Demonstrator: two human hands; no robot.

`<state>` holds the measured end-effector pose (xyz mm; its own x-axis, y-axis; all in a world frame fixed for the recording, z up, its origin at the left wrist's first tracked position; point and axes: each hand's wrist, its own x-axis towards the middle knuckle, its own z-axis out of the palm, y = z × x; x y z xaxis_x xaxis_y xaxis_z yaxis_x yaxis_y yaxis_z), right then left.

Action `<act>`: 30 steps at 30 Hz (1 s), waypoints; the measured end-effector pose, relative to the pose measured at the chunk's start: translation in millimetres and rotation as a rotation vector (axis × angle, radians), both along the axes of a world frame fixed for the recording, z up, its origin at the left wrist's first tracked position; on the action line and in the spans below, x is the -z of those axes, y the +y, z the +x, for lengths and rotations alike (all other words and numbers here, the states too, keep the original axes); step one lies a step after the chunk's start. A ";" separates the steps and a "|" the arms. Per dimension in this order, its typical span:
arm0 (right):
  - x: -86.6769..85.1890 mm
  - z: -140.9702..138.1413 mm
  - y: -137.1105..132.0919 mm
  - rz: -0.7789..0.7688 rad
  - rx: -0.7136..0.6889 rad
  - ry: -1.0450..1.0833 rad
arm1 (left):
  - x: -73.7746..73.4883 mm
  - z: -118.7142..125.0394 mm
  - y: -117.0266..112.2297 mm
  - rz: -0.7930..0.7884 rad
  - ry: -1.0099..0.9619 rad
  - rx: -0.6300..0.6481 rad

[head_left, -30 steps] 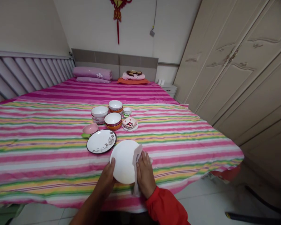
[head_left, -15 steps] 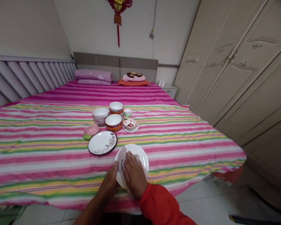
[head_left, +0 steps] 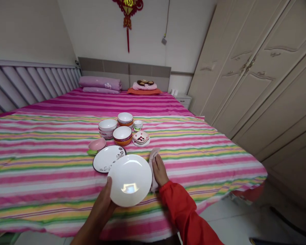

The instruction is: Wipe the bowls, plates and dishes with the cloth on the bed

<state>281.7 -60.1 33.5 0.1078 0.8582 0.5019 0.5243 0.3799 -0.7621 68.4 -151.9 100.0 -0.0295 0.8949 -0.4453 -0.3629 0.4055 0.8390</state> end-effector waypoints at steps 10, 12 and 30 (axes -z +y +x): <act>-29.8 7.8 -27.6 -0.065 0.110 -0.018 | 0.1 8.0 16.9 0.007 -0.076 -0.101; -36.0 11.0 -33.3 -0.142 -0.005 0.201 | 9.4 12.8 22.3 0.041 -0.064 -0.093; -22.6 69.6 34.5 -0.461 0.003 1.196 | 46.9 46.1 95.4 0.054 0.075 0.304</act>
